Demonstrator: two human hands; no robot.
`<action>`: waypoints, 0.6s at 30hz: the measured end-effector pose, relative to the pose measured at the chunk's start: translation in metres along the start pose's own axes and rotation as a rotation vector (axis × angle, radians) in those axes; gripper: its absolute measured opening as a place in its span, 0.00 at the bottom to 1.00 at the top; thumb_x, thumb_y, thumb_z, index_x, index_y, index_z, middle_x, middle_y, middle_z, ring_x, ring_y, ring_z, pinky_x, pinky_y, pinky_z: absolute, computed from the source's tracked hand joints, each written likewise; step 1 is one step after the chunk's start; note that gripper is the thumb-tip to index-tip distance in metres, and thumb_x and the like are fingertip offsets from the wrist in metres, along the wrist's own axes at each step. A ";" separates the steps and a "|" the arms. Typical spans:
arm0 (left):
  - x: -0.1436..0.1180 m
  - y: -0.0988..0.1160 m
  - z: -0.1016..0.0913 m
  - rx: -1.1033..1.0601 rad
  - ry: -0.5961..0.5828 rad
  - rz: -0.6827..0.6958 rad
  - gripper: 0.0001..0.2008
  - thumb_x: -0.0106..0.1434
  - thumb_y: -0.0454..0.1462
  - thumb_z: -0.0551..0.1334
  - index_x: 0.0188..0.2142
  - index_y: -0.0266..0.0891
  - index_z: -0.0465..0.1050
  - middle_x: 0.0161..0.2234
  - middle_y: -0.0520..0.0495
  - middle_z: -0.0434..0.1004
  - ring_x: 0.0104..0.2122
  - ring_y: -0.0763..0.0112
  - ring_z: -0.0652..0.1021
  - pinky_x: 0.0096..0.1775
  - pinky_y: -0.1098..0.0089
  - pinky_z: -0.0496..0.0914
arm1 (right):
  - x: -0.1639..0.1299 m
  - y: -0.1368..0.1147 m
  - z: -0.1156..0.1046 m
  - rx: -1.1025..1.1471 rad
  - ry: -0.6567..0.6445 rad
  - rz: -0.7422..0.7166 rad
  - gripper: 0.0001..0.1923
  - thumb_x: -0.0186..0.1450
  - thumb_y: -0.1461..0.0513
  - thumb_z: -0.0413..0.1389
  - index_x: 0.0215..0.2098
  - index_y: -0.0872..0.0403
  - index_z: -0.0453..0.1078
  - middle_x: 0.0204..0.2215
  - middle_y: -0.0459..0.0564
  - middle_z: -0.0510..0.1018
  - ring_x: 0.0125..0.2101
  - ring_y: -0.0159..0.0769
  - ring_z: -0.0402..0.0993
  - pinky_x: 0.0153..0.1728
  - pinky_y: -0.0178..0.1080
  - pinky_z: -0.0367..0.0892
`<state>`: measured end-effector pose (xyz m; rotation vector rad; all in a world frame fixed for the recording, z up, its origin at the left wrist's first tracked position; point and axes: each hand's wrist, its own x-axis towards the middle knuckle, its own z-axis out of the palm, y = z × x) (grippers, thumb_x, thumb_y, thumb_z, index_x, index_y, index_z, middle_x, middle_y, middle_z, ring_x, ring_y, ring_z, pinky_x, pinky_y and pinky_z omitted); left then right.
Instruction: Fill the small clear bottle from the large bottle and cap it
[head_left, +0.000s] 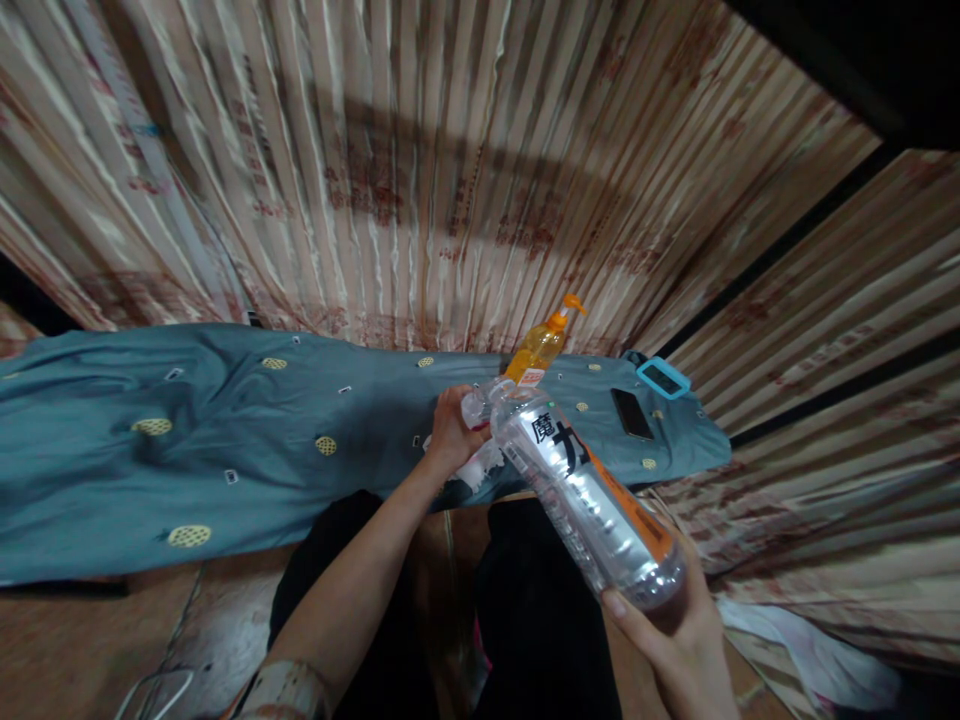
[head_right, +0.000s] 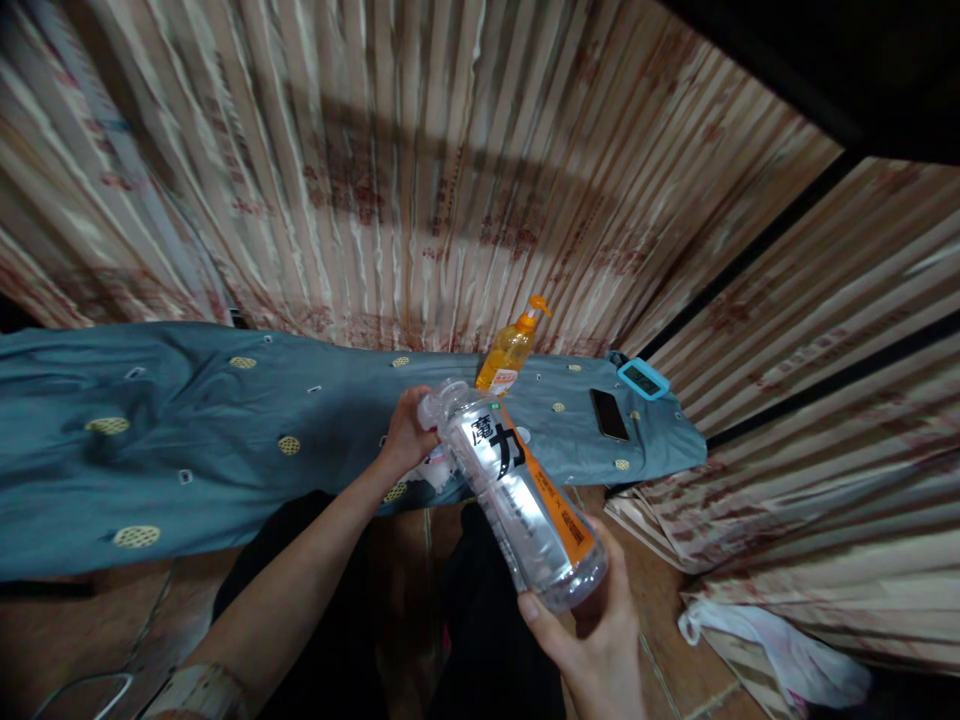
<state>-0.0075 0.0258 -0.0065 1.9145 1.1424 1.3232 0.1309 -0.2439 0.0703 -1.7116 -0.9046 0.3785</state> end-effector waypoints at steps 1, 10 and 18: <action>0.000 0.000 0.000 0.001 -0.001 -0.003 0.26 0.43 0.31 0.72 0.42 0.43 0.68 0.42 0.46 0.76 0.47 0.53 0.77 0.51 0.54 0.72 | 0.000 0.000 -0.001 -0.005 -0.013 -0.004 0.43 0.48 0.51 0.73 0.57 0.51 0.63 0.51 0.55 0.78 0.49 0.48 0.78 0.48 0.42 0.73; 0.000 -0.003 0.001 0.009 -0.002 0.018 0.27 0.43 0.32 0.72 0.44 0.43 0.67 0.43 0.45 0.76 0.47 0.52 0.77 0.51 0.54 0.72 | -0.008 -0.024 0.012 0.022 0.055 0.072 0.42 0.49 0.50 0.70 0.57 0.52 0.62 0.51 0.55 0.77 0.50 0.48 0.76 0.51 0.42 0.69; 0.000 0.000 0.000 0.004 -0.012 -0.008 0.26 0.44 0.34 0.73 0.43 0.41 0.67 0.43 0.45 0.76 0.47 0.53 0.77 0.50 0.55 0.72 | -0.002 -0.010 0.004 0.003 0.019 0.036 0.43 0.47 0.50 0.72 0.57 0.53 0.63 0.50 0.54 0.78 0.48 0.46 0.77 0.48 0.39 0.71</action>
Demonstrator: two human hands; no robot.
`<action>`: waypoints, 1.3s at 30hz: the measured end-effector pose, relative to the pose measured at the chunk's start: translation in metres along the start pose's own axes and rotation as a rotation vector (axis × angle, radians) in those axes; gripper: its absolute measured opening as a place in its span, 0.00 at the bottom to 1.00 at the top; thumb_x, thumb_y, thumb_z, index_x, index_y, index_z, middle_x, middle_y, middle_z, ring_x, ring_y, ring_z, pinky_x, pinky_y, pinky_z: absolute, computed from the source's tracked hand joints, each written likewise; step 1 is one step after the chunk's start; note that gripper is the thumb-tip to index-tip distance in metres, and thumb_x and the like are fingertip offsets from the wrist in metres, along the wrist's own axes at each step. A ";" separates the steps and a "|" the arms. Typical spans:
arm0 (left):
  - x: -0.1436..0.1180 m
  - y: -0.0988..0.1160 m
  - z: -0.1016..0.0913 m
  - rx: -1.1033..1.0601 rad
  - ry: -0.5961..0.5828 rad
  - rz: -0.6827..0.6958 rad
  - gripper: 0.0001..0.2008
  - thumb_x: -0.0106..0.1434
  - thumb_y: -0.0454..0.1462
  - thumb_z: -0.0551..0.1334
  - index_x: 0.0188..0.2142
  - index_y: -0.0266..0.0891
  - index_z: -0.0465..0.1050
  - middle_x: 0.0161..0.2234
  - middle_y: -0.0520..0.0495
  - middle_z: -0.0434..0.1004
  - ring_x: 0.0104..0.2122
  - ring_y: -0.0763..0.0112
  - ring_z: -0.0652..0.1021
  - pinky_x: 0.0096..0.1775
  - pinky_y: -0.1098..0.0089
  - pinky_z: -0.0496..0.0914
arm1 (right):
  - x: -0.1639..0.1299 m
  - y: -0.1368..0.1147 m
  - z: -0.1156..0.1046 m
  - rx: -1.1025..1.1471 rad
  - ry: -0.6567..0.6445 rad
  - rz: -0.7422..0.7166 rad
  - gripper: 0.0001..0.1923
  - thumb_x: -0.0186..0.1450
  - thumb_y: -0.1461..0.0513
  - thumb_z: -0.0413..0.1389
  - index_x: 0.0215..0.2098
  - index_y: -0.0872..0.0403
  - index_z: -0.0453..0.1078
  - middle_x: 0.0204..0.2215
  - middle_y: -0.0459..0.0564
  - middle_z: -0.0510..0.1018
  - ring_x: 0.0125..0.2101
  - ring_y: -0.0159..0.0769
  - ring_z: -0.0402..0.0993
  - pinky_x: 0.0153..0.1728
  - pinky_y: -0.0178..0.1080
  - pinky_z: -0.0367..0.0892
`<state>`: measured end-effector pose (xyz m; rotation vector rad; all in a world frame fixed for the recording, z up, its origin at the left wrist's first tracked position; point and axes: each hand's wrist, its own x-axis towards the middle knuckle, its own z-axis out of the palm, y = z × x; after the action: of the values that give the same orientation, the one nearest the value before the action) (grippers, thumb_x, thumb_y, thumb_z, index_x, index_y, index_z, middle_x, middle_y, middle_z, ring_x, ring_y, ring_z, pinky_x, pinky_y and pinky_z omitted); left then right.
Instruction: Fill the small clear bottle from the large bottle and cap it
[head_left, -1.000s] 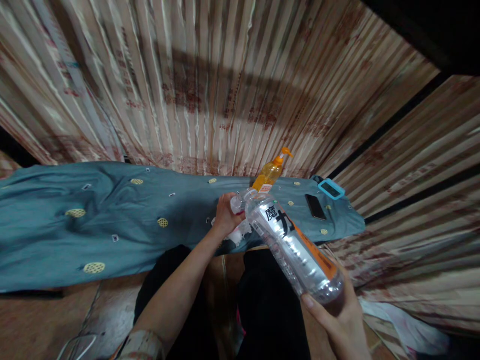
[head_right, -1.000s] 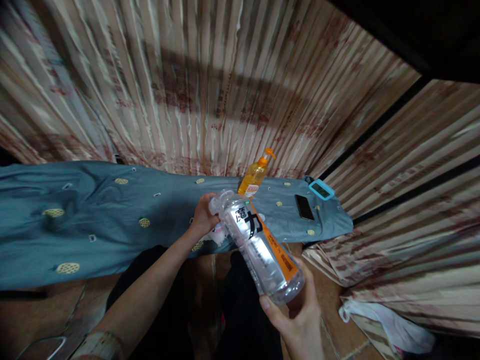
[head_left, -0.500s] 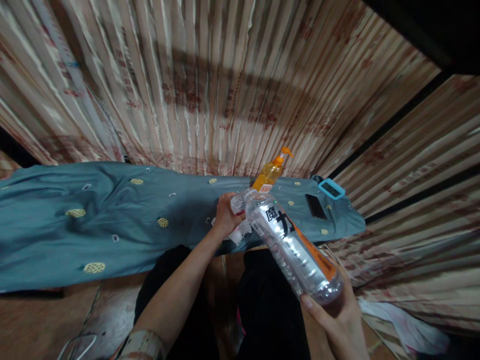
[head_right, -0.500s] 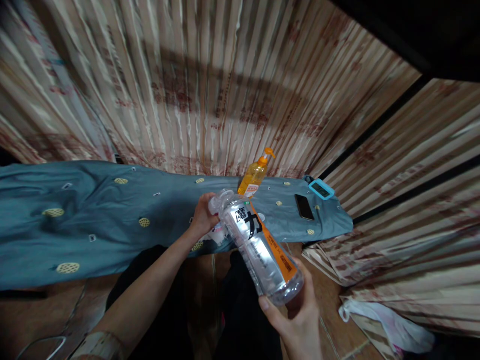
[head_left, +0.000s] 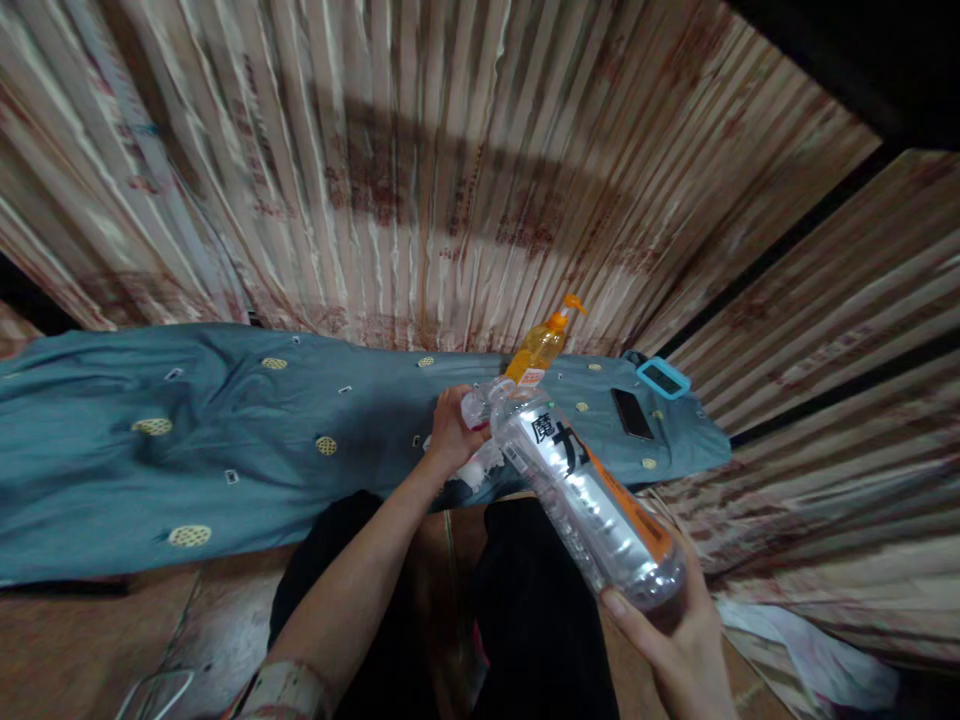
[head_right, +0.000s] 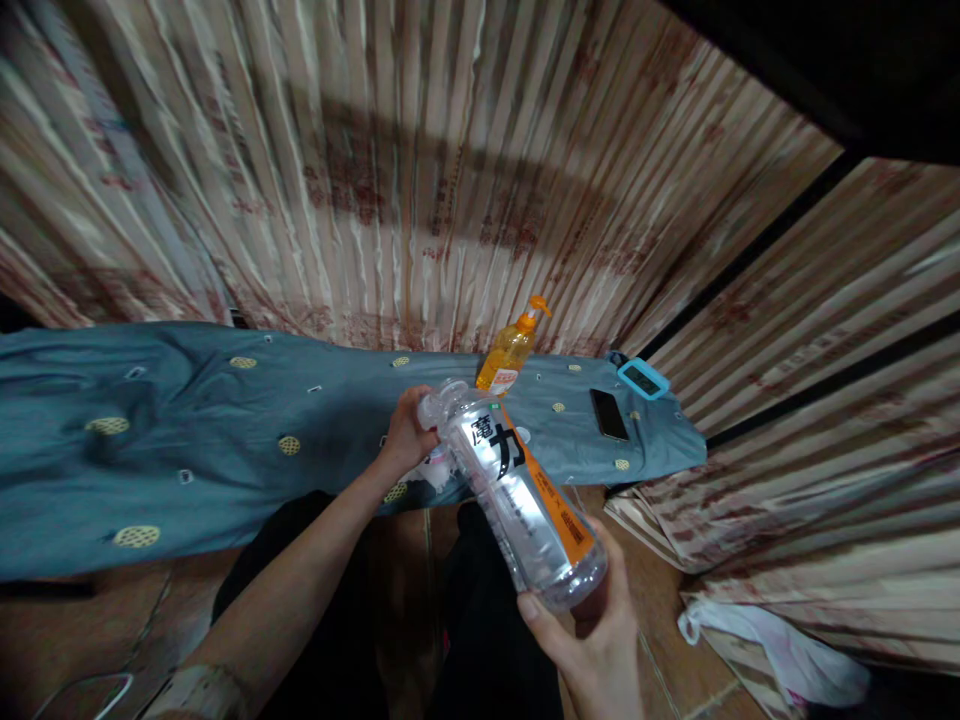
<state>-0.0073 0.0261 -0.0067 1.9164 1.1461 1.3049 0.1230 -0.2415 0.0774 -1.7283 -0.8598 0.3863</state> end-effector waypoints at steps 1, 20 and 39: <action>0.000 0.000 0.000 -0.005 0.000 -0.002 0.26 0.44 0.35 0.73 0.43 0.41 0.67 0.43 0.45 0.76 0.47 0.53 0.77 0.50 0.55 0.71 | 0.001 0.001 0.000 -0.011 -0.003 -0.014 0.43 0.46 0.50 0.72 0.56 0.53 0.63 0.49 0.54 0.79 0.47 0.46 0.78 0.47 0.39 0.71; 0.003 -0.001 -0.008 -0.026 -0.003 0.006 0.23 0.44 0.35 0.72 0.41 0.40 0.70 0.40 0.46 0.78 0.43 0.55 0.79 0.48 0.56 0.73 | -0.008 0.007 0.012 0.126 0.039 0.041 0.43 0.47 0.50 0.72 0.57 0.51 0.64 0.54 0.54 0.78 0.54 0.47 0.76 0.53 0.40 0.71; 0.002 0.000 -0.011 -0.008 -0.002 0.041 0.20 0.47 0.36 0.71 0.40 0.39 0.72 0.39 0.44 0.79 0.42 0.54 0.80 0.47 0.54 0.74 | -0.007 0.053 -0.005 0.203 -0.135 -0.039 0.47 0.51 0.57 0.73 0.65 0.46 0.58 0.60 0.52 0.75 0.58 0.43 0.75 0.55 0.35 0.71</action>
<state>-0.0171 0.0274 -0.0016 1.9448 1.1041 1.3272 0.1405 -0.2566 0.0288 -1.5093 -0.9168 0.5503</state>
